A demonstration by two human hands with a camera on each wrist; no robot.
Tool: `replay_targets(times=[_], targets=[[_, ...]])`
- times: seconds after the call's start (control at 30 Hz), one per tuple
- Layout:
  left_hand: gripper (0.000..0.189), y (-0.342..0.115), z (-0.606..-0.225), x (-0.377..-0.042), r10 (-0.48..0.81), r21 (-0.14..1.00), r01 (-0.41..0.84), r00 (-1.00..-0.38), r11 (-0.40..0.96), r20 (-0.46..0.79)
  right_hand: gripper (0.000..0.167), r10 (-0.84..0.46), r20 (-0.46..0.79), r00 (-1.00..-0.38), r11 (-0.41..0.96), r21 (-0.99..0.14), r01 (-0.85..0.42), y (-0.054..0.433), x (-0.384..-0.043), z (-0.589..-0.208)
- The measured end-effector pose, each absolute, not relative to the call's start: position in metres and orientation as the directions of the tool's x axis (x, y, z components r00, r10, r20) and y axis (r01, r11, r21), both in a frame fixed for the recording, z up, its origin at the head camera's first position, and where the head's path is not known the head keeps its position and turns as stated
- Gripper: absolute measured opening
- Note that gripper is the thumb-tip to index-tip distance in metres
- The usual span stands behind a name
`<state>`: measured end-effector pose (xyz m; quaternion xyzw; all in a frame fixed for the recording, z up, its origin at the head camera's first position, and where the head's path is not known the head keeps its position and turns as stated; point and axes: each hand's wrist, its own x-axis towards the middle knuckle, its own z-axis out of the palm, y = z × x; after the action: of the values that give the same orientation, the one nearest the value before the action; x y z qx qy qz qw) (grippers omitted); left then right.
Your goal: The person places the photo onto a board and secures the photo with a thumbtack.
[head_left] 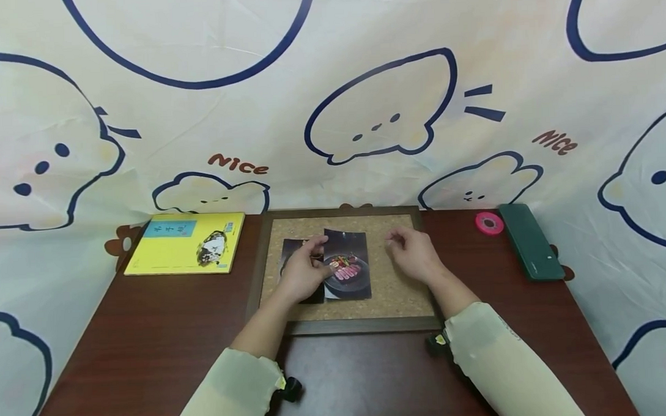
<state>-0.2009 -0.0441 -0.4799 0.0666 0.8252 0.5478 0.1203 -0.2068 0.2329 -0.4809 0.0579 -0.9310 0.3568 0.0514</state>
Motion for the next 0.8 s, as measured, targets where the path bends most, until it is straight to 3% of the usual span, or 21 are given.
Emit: replay_targets(times=[0.5,0.8], targets=[[0.069,-0.021,-0.488,-0.206,0.256,0.784,0.139,-0.966,0.606,-0.027,0.009,-0.125,0.085,-0.989,0.718,-0.680,-0.149,0.205,-0.225,-0.478],[0.065,-0.012,-0.495,-0.205,0.242,0.701,0.182,-0.970,0.690,0.014,0.011,-0.139,0.004,-0.990,0.805,-0.582,-0.116,0.194,-0.237,-0.478]])
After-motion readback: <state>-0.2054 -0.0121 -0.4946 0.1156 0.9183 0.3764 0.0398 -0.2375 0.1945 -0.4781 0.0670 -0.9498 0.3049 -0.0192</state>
